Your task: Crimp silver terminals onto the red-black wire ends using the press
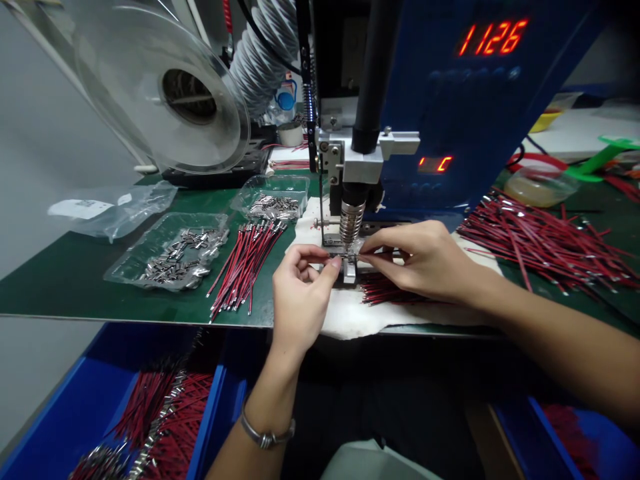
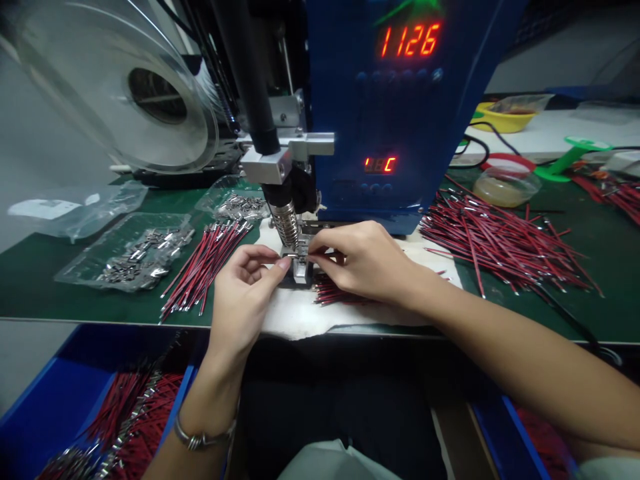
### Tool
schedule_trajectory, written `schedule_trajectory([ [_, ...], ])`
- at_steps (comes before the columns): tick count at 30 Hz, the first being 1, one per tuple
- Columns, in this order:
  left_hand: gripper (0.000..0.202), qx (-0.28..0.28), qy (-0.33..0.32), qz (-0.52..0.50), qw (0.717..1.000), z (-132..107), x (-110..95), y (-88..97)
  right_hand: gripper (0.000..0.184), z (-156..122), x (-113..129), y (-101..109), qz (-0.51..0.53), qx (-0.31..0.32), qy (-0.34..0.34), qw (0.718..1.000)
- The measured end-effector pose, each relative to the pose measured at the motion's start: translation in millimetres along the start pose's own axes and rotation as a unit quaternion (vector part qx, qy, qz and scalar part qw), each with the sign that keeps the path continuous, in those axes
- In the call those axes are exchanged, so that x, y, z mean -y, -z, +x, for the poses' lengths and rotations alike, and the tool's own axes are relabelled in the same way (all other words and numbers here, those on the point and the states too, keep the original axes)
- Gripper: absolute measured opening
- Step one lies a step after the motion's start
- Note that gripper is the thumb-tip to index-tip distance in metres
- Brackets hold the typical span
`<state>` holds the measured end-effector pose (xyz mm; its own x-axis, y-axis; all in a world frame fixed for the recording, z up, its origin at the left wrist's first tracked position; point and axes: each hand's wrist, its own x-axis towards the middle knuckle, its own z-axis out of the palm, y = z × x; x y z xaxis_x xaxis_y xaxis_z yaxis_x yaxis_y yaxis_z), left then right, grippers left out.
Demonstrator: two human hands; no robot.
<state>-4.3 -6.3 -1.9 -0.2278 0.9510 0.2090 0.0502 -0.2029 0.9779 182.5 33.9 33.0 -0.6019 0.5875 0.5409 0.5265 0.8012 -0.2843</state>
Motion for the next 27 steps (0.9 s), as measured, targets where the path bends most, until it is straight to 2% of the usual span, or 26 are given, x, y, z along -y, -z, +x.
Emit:
schedule_trajectory([
  [16,0.022,-0.001,-0.001,0.007,1.000,-1.3,-0.6,0.1,0.015,1.3,-3.5,-1.9,-0.025,0.015,0.012,1.000],
  [27,0.022,0.001,-0.001,0.006,1.000,-1.3,-0.5,0.8,0.014,2.6,-1.8,-0.9,-0.018,0.033,-0.007,0.999],
])
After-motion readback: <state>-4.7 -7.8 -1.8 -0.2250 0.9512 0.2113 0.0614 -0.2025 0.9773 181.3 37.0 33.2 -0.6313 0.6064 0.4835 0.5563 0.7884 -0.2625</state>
